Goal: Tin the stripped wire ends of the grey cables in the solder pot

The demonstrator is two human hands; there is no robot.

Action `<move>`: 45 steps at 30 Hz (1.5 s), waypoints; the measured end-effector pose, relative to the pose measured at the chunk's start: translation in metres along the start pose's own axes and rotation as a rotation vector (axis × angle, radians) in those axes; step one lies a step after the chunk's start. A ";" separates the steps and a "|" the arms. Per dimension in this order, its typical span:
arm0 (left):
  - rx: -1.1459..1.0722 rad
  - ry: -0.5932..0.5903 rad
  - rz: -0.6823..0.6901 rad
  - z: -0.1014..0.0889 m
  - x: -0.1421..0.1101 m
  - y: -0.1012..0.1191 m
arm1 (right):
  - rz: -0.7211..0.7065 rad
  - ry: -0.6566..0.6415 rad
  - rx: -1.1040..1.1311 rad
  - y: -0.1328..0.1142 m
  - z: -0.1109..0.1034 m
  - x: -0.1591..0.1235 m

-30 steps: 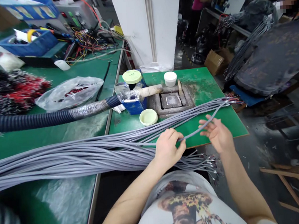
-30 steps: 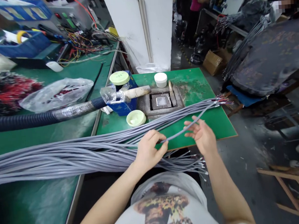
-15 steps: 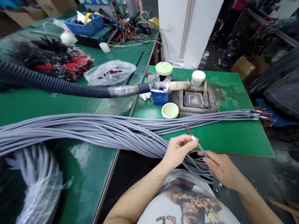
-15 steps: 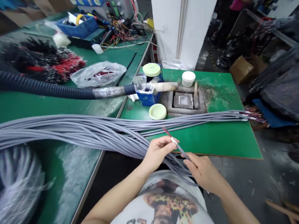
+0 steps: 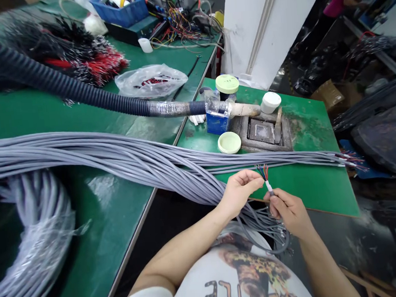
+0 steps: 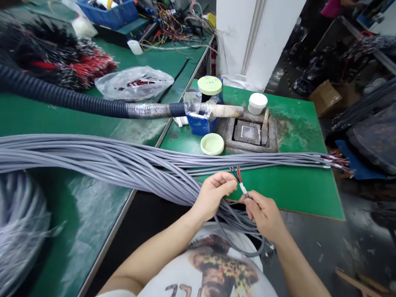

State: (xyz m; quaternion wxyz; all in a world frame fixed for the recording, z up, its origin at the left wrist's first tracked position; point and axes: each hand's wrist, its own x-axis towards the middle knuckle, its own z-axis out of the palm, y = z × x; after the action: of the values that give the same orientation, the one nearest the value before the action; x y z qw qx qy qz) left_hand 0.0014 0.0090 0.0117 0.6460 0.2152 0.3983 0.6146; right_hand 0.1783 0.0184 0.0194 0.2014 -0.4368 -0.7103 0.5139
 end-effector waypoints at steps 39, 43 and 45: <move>0.020 -0.004 0.043 -0.005 0.010 0.007 | 0.003 -0.029 0.064 -0.004 0.006 0.008; 0.104 -0.072 0.063 -0.008 0.013 0.010 | -0.007 -0.011 0.063 -0.002 0.007 0.007; 0.202 -0.045 0.128 -0.008 0.012 0.008 | -0.003 0.028 0.102 0.000 0.009 0.008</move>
State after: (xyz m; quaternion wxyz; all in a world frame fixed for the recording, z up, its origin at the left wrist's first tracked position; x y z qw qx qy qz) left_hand -0.0110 0.0200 0.0099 0.5893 0.3178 0.4290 0.6064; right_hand 0.1674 0.0195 0.0140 0.2342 -0.4321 -0.6810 0.5429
